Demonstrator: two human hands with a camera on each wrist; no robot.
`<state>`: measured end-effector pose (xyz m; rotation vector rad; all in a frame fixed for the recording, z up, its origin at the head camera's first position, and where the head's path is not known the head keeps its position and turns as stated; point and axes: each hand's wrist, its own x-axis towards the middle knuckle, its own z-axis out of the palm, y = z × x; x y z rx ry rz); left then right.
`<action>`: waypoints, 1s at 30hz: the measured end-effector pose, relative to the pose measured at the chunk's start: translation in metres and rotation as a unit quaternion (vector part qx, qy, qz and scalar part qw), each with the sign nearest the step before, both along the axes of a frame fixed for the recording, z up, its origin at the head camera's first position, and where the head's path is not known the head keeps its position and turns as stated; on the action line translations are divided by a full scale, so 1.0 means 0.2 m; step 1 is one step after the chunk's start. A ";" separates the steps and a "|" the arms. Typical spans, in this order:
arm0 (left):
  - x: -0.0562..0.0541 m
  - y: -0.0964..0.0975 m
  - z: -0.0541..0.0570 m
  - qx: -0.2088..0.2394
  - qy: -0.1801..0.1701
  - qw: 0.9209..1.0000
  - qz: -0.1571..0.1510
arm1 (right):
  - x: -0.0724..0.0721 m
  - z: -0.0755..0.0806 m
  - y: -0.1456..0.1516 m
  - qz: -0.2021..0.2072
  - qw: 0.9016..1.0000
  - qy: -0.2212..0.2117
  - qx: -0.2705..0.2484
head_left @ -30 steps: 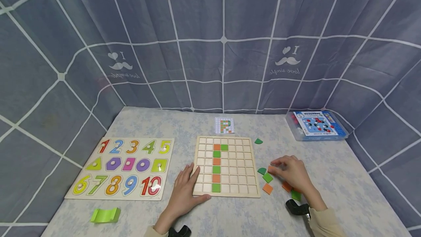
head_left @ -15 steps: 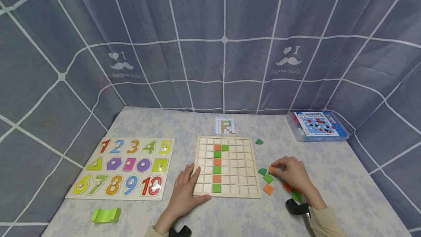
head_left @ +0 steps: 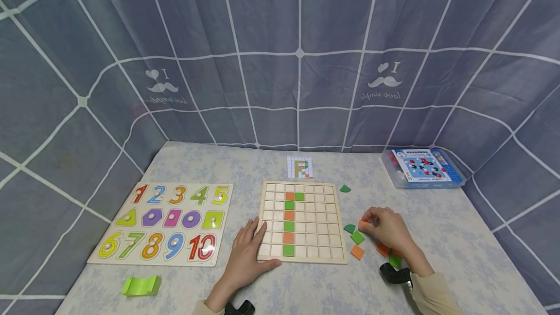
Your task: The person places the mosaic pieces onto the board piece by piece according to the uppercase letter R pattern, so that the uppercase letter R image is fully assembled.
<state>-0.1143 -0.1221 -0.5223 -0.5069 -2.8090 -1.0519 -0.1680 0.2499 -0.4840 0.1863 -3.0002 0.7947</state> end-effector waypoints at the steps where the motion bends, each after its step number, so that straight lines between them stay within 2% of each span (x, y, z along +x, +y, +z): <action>1: 0.00 0.00 0.00 -0.001 0.000 1.000 0.000 | 0.00 0.00 0.00 0.000 1.000 -0.003 -0.003; 8: 0.00 0.00 0.00 -0.003 0.002 1.000 0.001 | 0.02 0.00 0.00 0.004 1.000 -0.006 -0.021; 13: 0.00 0.00 0.00 -0.001 -0.002 1.000 0.002 | 0.00 0.02 -0.01 0.018 0.997 -0.010 -0.075; 20: 0.00 0.00 0.00 -0.005 -0.007 1.000 0.003 | -0.10 0.05 -0.10 0.038 0.985 -0.004 -0.168; 30: 0.00 -0.01 0.00 -0.010 0.000 1.000 0.000 | -0.26 0.06 -0.33 0.070 0.983 0.025 -0.169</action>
